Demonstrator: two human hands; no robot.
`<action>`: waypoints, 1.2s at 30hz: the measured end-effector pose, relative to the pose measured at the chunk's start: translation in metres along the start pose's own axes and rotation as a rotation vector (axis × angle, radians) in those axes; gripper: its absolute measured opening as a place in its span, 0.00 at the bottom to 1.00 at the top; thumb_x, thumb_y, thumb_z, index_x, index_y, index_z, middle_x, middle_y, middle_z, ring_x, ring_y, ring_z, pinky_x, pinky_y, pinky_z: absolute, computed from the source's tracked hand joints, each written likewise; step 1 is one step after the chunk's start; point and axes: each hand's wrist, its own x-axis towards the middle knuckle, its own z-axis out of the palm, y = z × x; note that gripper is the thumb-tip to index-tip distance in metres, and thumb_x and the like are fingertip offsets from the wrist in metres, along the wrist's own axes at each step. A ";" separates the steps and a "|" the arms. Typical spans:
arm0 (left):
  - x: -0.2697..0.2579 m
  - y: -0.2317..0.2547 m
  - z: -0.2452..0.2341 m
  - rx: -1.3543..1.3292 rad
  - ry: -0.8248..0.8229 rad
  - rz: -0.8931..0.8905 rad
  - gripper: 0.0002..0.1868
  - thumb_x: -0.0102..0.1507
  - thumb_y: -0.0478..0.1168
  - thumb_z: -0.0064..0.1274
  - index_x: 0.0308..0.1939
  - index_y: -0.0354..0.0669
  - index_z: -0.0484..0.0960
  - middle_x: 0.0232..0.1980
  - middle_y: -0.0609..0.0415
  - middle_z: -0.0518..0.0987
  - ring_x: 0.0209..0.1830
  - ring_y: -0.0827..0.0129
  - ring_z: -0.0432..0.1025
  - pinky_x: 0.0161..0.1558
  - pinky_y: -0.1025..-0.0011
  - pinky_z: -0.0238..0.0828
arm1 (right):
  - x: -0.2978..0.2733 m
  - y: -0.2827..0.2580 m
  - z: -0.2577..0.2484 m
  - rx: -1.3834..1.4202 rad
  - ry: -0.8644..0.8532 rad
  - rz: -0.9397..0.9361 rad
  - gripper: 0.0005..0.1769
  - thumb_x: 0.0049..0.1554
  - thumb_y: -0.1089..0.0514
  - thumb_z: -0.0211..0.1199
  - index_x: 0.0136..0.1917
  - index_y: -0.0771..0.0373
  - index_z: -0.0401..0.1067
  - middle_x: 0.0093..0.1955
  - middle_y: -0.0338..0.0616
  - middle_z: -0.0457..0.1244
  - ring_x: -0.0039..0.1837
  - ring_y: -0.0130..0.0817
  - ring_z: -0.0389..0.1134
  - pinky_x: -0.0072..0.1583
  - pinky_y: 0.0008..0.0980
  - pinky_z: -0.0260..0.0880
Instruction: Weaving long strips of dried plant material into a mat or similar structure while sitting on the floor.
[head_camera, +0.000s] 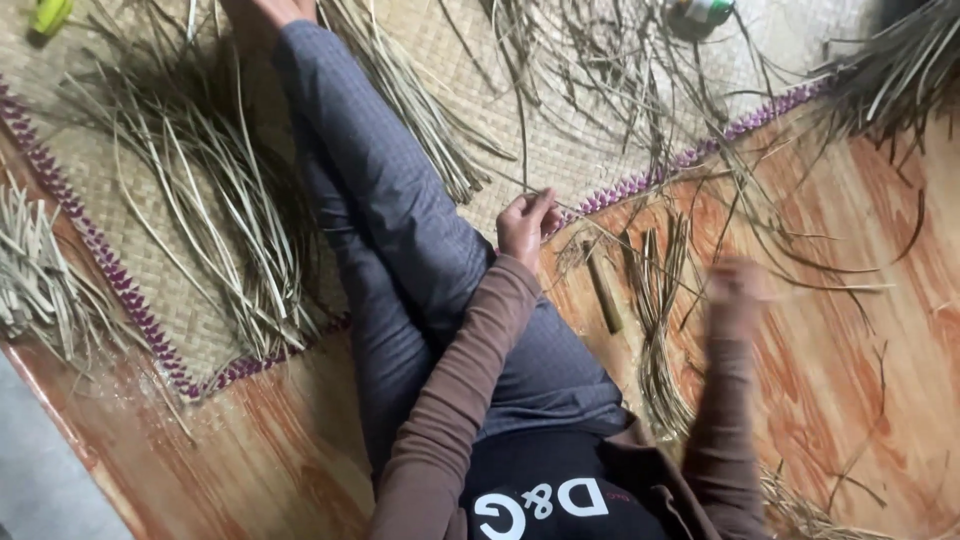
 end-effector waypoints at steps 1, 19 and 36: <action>0.005 -0.005 0.000 0.049 0.036 0.025 0.10 0.61 0.42 0.64 0.38 0.39 0.83 0.27 0.53 0.81 0.23 0.74 0.75 0.28 0.80 0.74 | -0.002 -0.054 -0.010 0.411 -0.250 0.107 0.11 0.59 0.59 0.66 0.55 0.59 0.80 0.46 0.44 0.68 0.43 0.35 0.67 0.47 0.31 0.69; -0.007 -0.027 -0.006 0.323 -0.195 0.398 0.04 0.63 0.38 0.64 0.42 0.45 0.89 0.38 0.56 0.82 0.36 0.75 0.78 0.41 0.76 0.82 | 0.024 -0.163 0.076 1.846 -0.597 0.999 0.15 0.60 0.49 0.68 0.51 0.62 0.74 0.39 0.44 0.68 0.36 0.28 0.68 0.40 0.23 0.67; -0.013 -0.022 -0.004 -0.126 -0.204 0.117 0.08 0.62 0.36 0.66 0.39 0.40 0.82 0.38 0.48 0.84 0.32 0.73 0.80 0.33 0.82 0.79 | 0.011 -0.185 0.061 2.088 -0.463 0.936 0.14 0.61 0.60 0.66 0.58 0.69 0.75 0.44 0.48 0.69 0.42 0.26 0.69 0.49 0.26 0.77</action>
